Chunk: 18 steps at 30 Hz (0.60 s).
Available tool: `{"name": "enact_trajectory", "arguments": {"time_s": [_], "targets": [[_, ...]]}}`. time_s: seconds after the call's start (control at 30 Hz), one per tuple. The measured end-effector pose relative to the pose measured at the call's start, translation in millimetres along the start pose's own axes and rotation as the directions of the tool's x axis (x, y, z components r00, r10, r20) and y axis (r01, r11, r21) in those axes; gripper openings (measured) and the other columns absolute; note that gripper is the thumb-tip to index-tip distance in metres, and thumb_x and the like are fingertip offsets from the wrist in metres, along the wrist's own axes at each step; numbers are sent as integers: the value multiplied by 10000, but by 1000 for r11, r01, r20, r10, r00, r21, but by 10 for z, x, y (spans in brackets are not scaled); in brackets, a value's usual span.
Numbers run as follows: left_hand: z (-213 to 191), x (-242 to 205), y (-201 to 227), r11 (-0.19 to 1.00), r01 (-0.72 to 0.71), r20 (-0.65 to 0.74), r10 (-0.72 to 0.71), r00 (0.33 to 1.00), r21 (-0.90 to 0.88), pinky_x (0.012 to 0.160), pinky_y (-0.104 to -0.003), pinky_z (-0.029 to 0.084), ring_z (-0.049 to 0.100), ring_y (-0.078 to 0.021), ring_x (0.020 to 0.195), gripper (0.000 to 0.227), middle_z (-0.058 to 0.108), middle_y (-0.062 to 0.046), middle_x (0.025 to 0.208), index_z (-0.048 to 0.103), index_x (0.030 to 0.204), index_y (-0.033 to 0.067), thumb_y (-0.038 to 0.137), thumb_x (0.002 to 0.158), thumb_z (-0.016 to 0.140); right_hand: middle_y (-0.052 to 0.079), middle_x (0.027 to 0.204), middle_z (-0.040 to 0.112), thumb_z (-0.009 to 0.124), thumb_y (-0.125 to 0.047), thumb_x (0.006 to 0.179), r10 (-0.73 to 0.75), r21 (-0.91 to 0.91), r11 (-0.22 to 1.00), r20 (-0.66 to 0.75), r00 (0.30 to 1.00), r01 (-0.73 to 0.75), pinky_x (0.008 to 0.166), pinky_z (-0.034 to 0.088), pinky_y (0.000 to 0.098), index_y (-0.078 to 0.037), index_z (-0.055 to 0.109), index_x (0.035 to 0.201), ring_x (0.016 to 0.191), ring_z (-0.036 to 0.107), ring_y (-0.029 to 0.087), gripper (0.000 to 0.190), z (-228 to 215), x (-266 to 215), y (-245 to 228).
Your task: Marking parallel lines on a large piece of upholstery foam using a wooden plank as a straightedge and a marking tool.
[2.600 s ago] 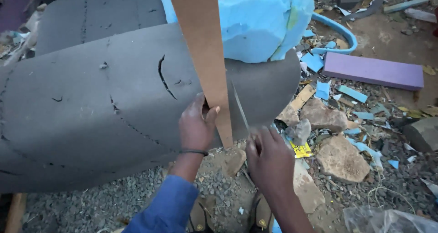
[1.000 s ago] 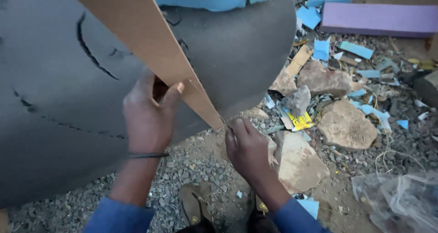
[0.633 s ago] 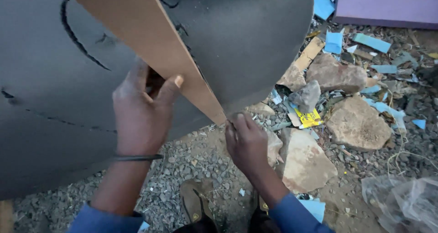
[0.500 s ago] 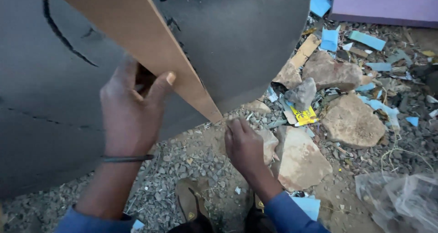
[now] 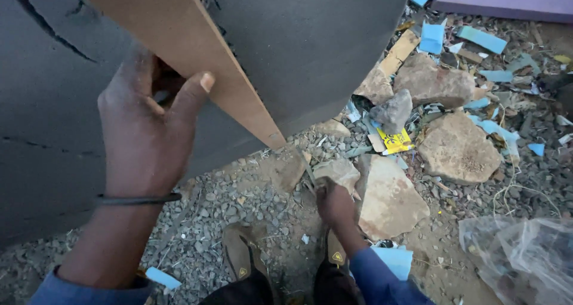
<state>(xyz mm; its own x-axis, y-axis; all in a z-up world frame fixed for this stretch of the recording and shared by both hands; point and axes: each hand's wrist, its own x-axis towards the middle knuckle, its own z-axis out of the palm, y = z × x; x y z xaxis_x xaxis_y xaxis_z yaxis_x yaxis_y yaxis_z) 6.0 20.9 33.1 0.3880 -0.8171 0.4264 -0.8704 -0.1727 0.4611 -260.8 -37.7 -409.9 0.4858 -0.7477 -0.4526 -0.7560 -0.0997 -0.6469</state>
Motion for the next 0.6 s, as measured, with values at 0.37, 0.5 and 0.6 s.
{"name": "enact_trajectory", "arguments": {"time_s": [0.37,0.5,0.6], "targets": [[4,17,108,999,48,-36,-49,998,-25,1079,-706,813,824,-490,1264,568,818,-192,1495,543,1798,129,270,1331,835,5,1142,858,678,-128,1084,166,461,844,266,950,-276,685,529,383,-178,975,1370,821,771,138,415,912,1179,126],[5,33,110,997,76,-45,-77,996,-20,861,-632,725,839,-423,1131,567,858,-164,1356,581,1784,141,230,1301,866,78,779,711,644,-144,1069,387,596,648,280,878,-475,528,393,401,-143,985,1327,602,584,179,428,335,823,-524],[16,21,107,998,40,-41,-42,998,-48,987,-655,827,847,-456,1197,530,839,-164,1439,557,1778,154,275,1333,819,60,999,866,615,-165,1062,367,411,806,219,904,-427,635,529,480,-244,1016,1278,871,835,265,462,366,983,-435]]}}
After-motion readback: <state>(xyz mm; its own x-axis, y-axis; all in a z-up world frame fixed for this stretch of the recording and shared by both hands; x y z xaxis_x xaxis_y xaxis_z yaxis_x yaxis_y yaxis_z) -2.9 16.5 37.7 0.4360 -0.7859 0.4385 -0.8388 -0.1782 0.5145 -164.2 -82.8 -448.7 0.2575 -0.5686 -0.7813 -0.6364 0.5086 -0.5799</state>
